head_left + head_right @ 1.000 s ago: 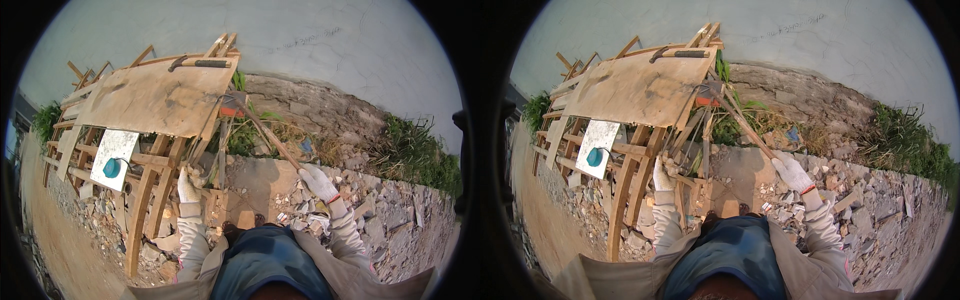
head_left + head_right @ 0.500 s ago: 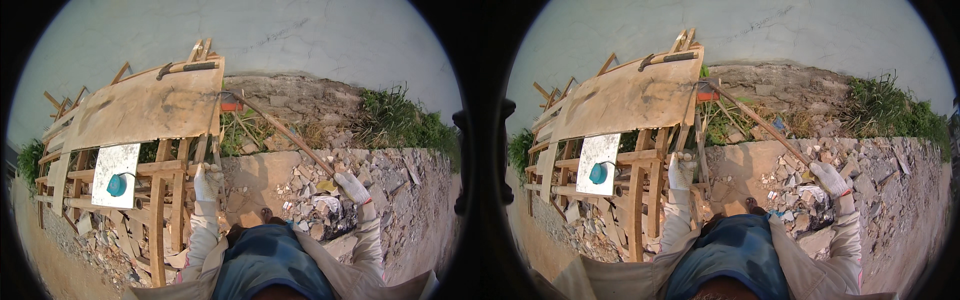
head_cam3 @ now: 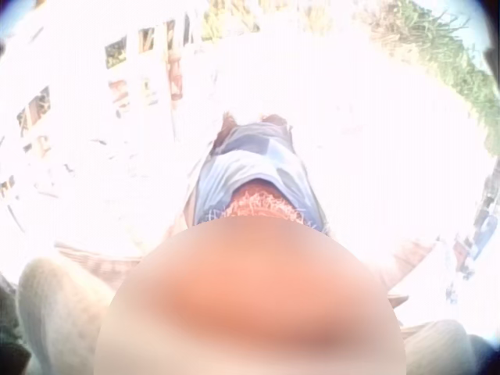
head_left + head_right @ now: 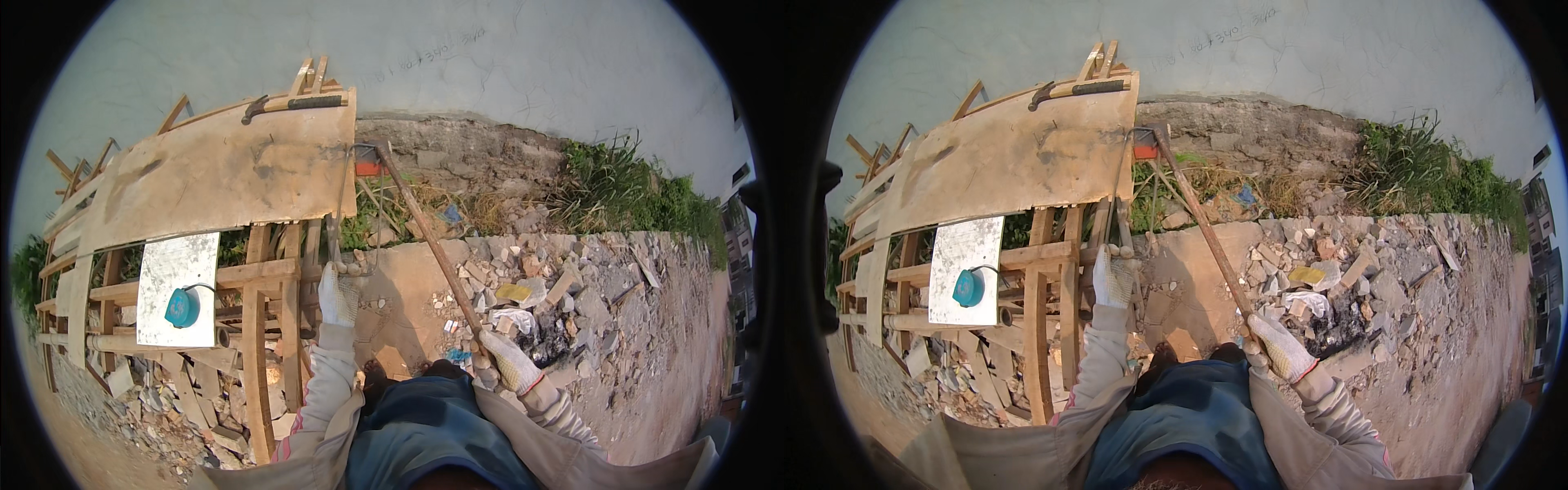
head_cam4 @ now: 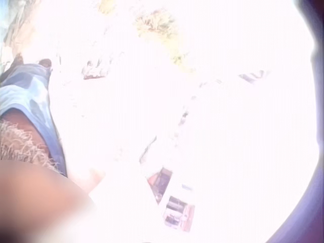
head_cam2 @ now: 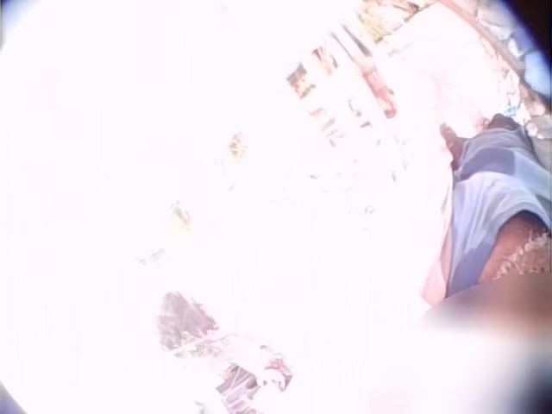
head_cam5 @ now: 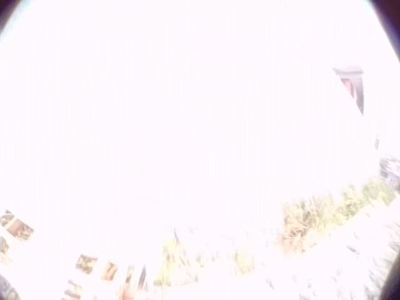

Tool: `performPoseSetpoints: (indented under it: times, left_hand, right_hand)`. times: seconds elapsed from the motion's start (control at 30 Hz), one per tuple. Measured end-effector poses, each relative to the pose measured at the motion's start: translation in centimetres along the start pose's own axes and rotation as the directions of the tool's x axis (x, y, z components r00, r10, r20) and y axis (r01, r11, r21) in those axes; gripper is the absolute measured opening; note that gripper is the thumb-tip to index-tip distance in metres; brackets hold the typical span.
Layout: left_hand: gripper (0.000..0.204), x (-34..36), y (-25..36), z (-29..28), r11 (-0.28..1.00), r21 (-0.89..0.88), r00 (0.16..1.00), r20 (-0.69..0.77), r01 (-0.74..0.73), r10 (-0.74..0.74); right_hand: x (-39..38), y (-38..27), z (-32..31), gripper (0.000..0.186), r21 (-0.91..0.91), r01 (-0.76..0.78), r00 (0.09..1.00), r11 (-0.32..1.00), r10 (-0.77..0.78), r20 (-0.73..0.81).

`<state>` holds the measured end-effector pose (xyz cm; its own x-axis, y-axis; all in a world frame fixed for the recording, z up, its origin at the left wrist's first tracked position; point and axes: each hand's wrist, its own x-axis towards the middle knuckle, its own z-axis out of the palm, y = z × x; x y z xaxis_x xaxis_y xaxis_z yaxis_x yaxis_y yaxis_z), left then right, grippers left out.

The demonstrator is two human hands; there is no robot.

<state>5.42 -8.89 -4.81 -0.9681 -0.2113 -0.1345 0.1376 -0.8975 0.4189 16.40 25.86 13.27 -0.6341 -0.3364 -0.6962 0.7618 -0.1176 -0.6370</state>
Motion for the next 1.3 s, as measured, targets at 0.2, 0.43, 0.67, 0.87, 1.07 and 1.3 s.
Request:
performPoseSetpoints:
  times: [0.2,0.43,0.67,0.87,1.07,1.3]
  left_hand:
    - [0.033,0.0,-0.3,0.5,0.998,-0.069,1.000,-0.018,-0.011,0.009]
    - [0.029,0.3,-1.1,0.5,0.996,0.009,0.993,-0.074,-0.087,0.087]
    - [0.034,-0.4,-0.8,1.6,0.985,0.125,0.974,-0.174,-0.123,0.143]
    - [0.031,-0.7,-0.5,1.9,0.980,0.155,0.972,-0.182,-0.122,0.150]
    - [0.031,-0.7,-0.8,2.0,0.985,0.126,0.967,-0.212,-0.119,0.144]
    - [0.031,-0.9,-0.8,2.5,0.989,0.078,0.969,-0.205,-0.124,0.137]
  right_hand:
    - [2.0,0.5,-2.6,0.034,0.285,-0.270,0.896,0.920,0.131,0.424]
    - [3.8,3.2,1.9,0.032,0.230,-0.329,0.891,0.916,0.220,0.397]
    - [5.1,5.2,7.3,0.038,0.189,-0.314,0.915,0.930,0.243,0.323]
    - [4.1,2.4,3.3,0.037,0.065,-0.347,0.904,0.935,0.316,0.289]
    - [3.0,0.9,0.9,0.034,0.074,-0.373,0.878,0.925,0.326,0.351]
    - [3.6,2.0,3.4,0.036,0.039,-0.362,0.873,0.931,0.324,0.364]
